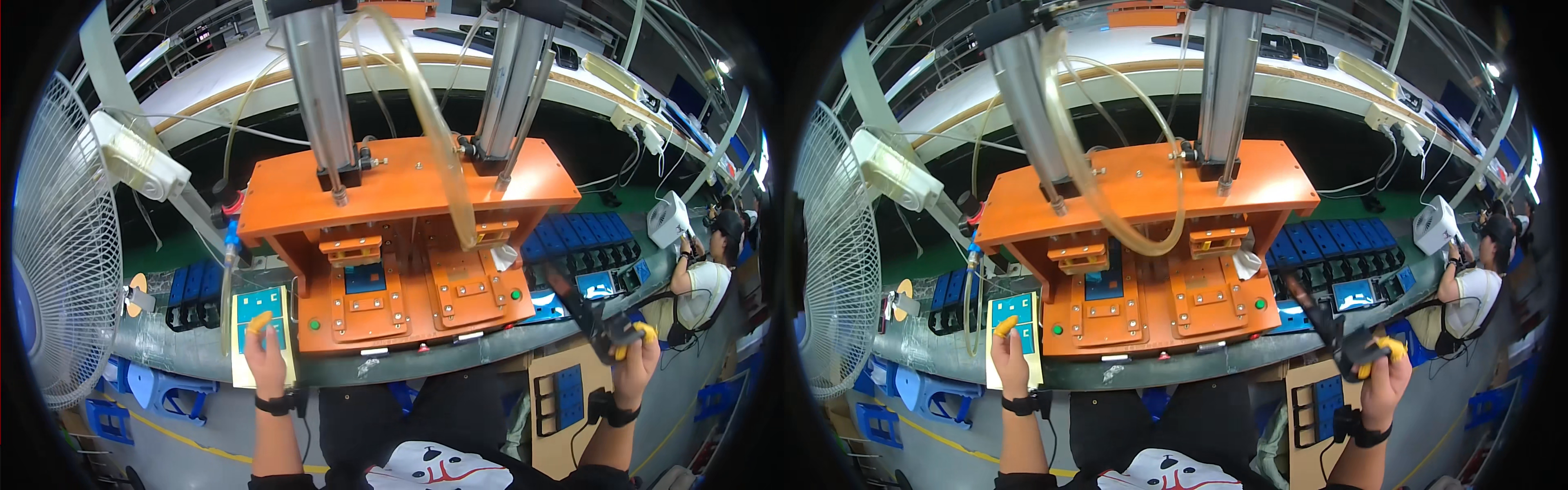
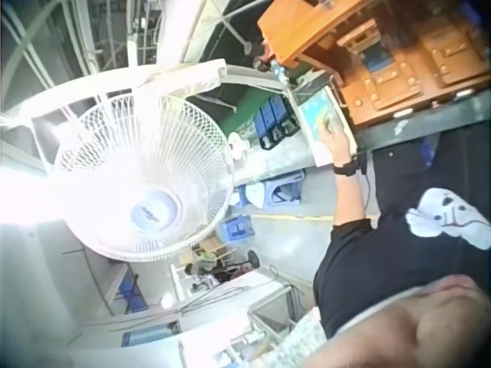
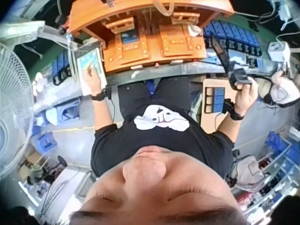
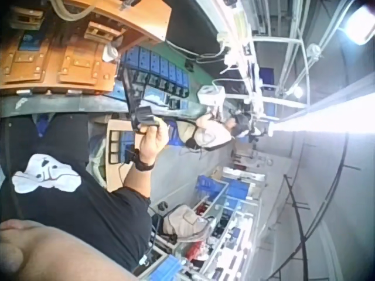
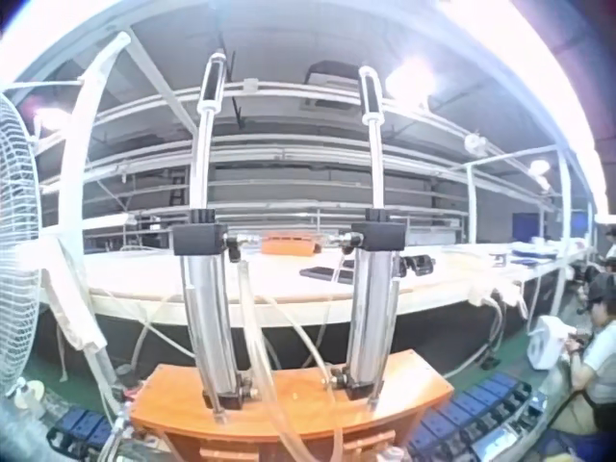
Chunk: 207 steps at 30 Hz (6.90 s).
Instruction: Using an industrial press machine to process or assemble plastic/rubber parts.
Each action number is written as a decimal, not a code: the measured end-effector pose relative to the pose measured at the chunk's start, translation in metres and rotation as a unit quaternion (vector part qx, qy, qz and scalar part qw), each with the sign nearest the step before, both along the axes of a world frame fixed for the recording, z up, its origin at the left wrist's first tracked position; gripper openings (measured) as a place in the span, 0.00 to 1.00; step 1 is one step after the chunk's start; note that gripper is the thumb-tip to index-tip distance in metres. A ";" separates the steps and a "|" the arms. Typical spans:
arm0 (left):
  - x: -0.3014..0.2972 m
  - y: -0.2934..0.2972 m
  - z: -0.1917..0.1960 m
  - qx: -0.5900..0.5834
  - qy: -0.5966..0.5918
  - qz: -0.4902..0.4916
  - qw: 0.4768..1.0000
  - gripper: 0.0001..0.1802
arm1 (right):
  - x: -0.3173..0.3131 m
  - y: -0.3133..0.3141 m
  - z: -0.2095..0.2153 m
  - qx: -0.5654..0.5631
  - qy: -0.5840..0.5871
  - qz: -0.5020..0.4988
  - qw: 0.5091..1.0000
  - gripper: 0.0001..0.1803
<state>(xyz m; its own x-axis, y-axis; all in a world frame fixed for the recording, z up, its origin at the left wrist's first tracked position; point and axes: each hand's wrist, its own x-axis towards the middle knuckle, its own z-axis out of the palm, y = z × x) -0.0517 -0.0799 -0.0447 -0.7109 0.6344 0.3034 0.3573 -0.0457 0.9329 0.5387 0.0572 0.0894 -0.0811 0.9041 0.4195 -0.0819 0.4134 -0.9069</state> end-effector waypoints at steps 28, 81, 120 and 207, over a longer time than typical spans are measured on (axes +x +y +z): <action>-0.082 -0.035 -0.022 -0.169 0.104 0.012 0.980 0.18 | -0.354 0.017 -0.011 0.325 -0.529 0.170 0.765 0.36; 0.020 -0.036 0.091 -0.109 0.047 -0.331 0.936 0.21 | -0.317 -0.009 -0.025 0.342 -0.393 0.048 0.852 0.16; -0.086 0.251 0.038 -0.303 0.387 -0.252 0.834 0.25 | 0.279 -0.327 -0.540 -0.150 0.442 -0.618 0.632 0.18; 0.007 -0.063 -0.017 -0.246 0.225 0.053 0.941 0.17 | -0.292 0.014 -0.005 0.476 -0.319 0.257 0.778 0.16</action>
<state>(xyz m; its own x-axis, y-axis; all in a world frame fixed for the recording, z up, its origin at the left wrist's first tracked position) -0.0444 -0.1430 -0.0620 -0.6483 0.7095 0.2763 0.6989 0.4107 0.5856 0.2468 0.0717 0.0843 -0.7957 -0.0130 0.6056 -0.1171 0.9842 -0.1329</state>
